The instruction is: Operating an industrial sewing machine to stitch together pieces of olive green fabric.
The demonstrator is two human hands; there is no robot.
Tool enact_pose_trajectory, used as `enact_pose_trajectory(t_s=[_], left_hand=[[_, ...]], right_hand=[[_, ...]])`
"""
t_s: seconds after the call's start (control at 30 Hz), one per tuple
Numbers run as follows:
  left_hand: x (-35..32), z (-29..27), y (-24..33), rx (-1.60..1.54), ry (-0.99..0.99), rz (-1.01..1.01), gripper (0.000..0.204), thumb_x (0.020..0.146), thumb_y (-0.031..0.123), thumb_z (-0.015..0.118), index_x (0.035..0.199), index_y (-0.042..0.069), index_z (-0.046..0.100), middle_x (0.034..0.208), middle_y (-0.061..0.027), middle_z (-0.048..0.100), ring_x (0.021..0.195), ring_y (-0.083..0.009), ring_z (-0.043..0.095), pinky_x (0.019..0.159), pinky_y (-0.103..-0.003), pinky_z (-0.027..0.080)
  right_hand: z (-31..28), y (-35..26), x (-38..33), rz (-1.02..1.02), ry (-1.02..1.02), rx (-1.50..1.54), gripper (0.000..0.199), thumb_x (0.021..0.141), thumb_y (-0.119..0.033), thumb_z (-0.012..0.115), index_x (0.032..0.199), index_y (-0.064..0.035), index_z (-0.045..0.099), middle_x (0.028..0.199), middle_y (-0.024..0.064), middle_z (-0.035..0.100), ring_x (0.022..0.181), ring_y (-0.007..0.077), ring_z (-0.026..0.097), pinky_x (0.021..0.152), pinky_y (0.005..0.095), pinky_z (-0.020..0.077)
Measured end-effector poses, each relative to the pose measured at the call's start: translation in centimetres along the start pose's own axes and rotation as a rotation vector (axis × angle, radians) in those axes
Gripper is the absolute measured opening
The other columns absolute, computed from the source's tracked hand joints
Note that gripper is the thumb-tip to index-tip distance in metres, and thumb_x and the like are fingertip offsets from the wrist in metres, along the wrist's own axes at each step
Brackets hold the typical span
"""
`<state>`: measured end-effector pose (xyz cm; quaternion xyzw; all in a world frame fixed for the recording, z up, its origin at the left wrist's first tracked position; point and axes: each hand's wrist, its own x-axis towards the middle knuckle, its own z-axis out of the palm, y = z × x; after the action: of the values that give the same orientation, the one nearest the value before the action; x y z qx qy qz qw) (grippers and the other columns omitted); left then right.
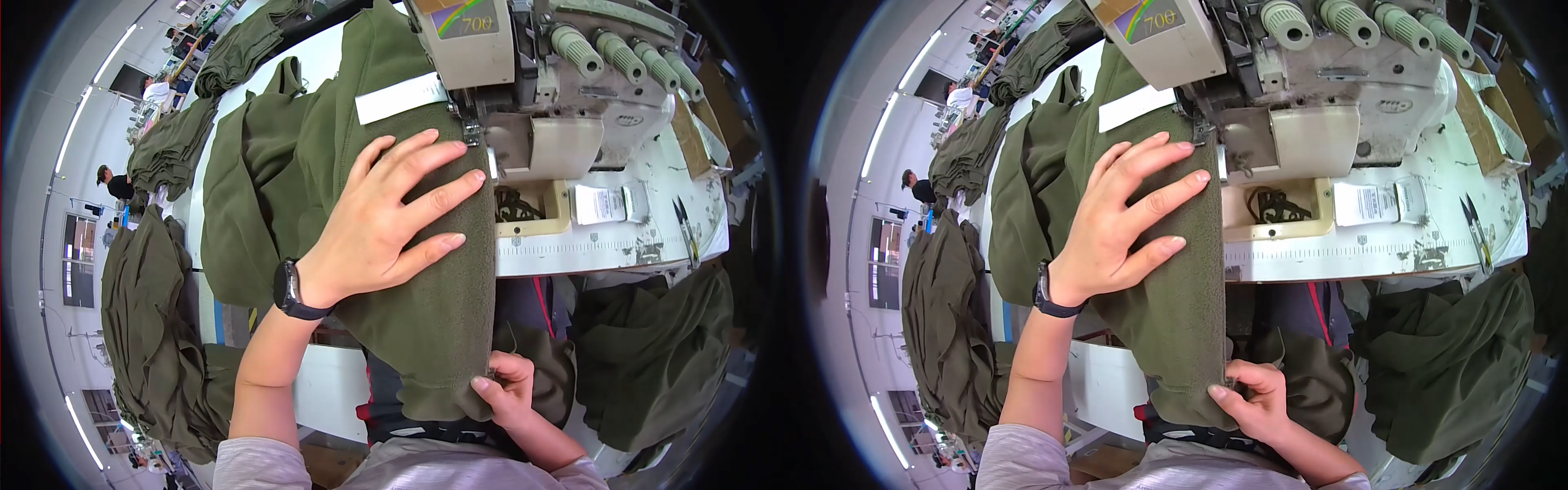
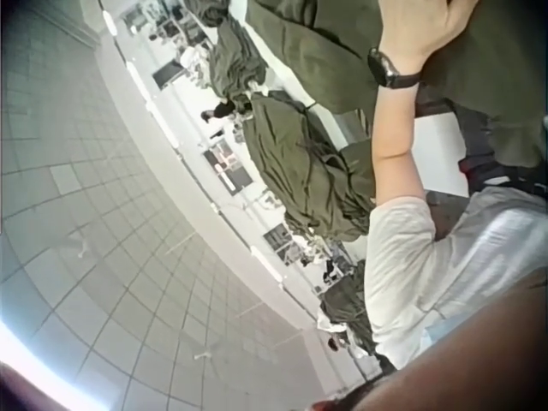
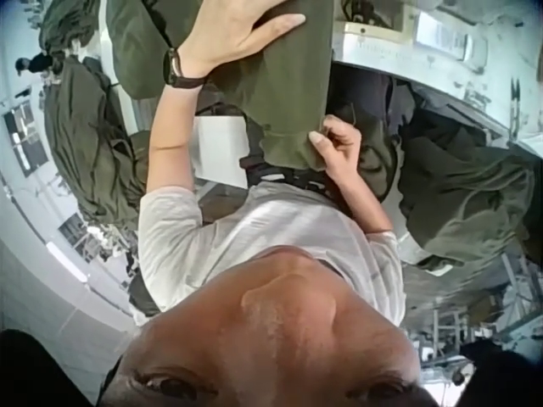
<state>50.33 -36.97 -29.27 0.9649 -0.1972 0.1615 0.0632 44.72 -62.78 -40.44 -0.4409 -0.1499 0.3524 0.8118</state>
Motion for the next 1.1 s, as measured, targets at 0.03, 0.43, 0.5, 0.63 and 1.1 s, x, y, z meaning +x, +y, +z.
enact_pose_trajectory(t_s=[0.03,0.43,0.5,0.63,1.1], left_hand=[[0.3,0.0,-0.4,0.001,0.0,-0.001,0.047,0.092,0.036,0.056,0.128,0.006,0.059,0.135,-0.0127,0.053,0.128,-0.0341,0.047,0.108,-0.047,0.031],[3.6,0.0,-6.1,-0.314,0.057,-0.147,0.036,0.088,0.025,0.063,0.117,0.004,0.058,0.124,-0.0114,0.058,0.121,-0.0306,0.051,0.106,-0.042,0.034],[4.2,0.2,-7.2,-0.323,0.091,-0.122,0.036,0.087,0.023,0.065,0.116,0.002,0.058,0.124,-0.0114,0.059,0.118,-0.0299,0.053,0.103,-0.038,0.037],[5.0,1.0,-9.2,-0.43,0.099,-0.164,0.037,0.086,0.021,0.067,0.115,0.0,0.058,0.122,-0.0118,0.059,0.115,-0.029,0.055,0.099,-0.035,0.041],[-3.6,1.3,-5.3,-0.17,0.377,-0.549,0.066,0.075,0.02,0.077,0.132,-0.001,0.05,0.131,-0.0193,0.053,0.119,-0.0356,0.052,0.101,-0.041,0.042]], right_hand=[[-0.2,0.1,0.3,0.03,0.014,0.01,0.009,0.084,0.001,0.066,0.089,0.0072,0.063,0.075,0.004,0.064,0.067,0.0065,0.054,0.062,0.0228,0.0425],[1.9,-3.9,6.3,-0.411,0.191,-0.63,0.009,0.079,0.002,0.068,0.086,0.0057,0.064,0.065,0.0074,0.058,0.052,0.0128,0.05,0.049,0.0244,0.0387],[2.3,-4.7,7.4,-0.531,0.237,-0.725,0.01,0.077,0.002,0.07,0.084,0.0055,0.064,0.062,0.0093,0.055,0.048,0.0158,0.048,0.046,0.0254,0.037],[2.2,-5.7,9.3,-0.581,0.256,-0.865,0.009,0.079,0.003,0.068,0.087,0.0054,0.065,0.062,0.0065,0.057,0.049,0.012,0.045,0.049,0.0239,0.0358],[1.5,-6.9,12.8,-0.131,0.26,-0.225,0.019,0.09,-0.013,0.069,0.088,0.0058,0.065,0.061,-0.0038,0.056,0.055,0.004,0.047,0.047,0.0253,0.0382]])
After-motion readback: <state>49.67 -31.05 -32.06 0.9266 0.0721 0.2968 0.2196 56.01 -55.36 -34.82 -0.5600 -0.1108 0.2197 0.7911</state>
